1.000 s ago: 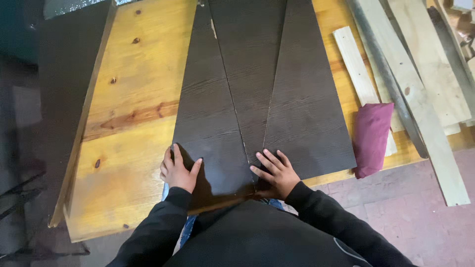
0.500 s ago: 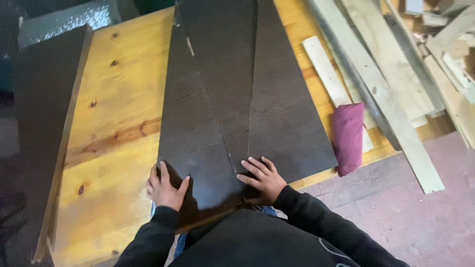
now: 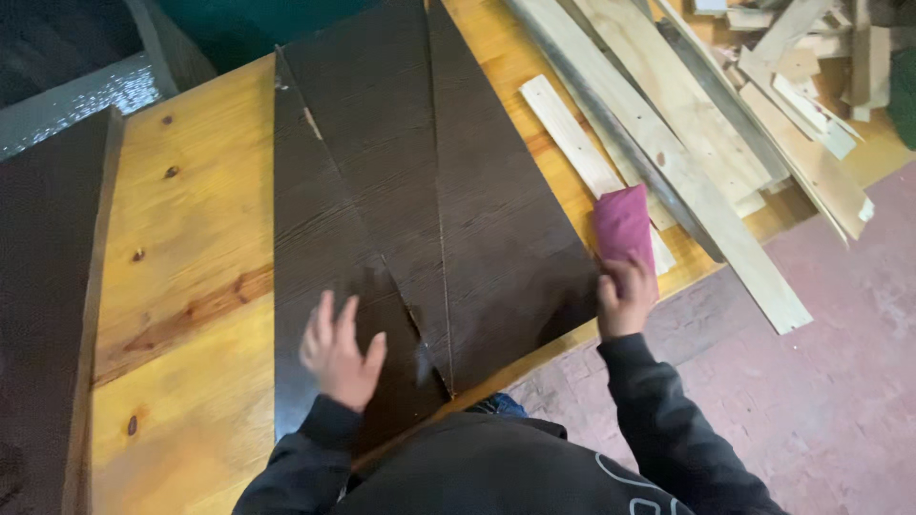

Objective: The person wipes down dark brown triangular wood panels on a workbench using a pink cloth.

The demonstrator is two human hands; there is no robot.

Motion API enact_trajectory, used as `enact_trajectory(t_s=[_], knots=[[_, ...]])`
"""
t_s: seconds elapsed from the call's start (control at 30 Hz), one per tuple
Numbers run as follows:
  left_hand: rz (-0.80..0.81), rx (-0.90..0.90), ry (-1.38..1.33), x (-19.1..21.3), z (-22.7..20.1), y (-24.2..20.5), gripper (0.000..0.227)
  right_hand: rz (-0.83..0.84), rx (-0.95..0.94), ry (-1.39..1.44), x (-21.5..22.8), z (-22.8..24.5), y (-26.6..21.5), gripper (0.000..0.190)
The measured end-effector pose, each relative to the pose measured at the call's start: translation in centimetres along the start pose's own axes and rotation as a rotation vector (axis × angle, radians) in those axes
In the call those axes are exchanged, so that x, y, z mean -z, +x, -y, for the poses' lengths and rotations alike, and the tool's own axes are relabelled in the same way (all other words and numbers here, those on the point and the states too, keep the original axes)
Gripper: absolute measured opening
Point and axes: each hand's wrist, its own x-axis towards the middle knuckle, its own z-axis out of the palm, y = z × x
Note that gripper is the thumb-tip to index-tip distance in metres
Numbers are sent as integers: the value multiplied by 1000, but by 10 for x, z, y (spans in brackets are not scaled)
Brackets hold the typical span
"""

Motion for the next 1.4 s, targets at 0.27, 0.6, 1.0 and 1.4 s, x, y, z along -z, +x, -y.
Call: enact_trajectory(t_s=[0.27, 0.6, 1.0, 1.4], knots=[[108, -554, -271, -4, -152, 18, 51, 148, -600, -331, 15, -64, 1, 72], [371, -650, -323, -89, -145, 18, 37, 64, -483, 179, 34, -1, 33, 21], [606, -104, -1330, -45, -142, -6, 84, 364, -953, 960, 79, 246, 46, 69], [370, 443, -1864, -27, -21, -23, 35, 864, -503, 1239, -3, 303, -25, 45]])
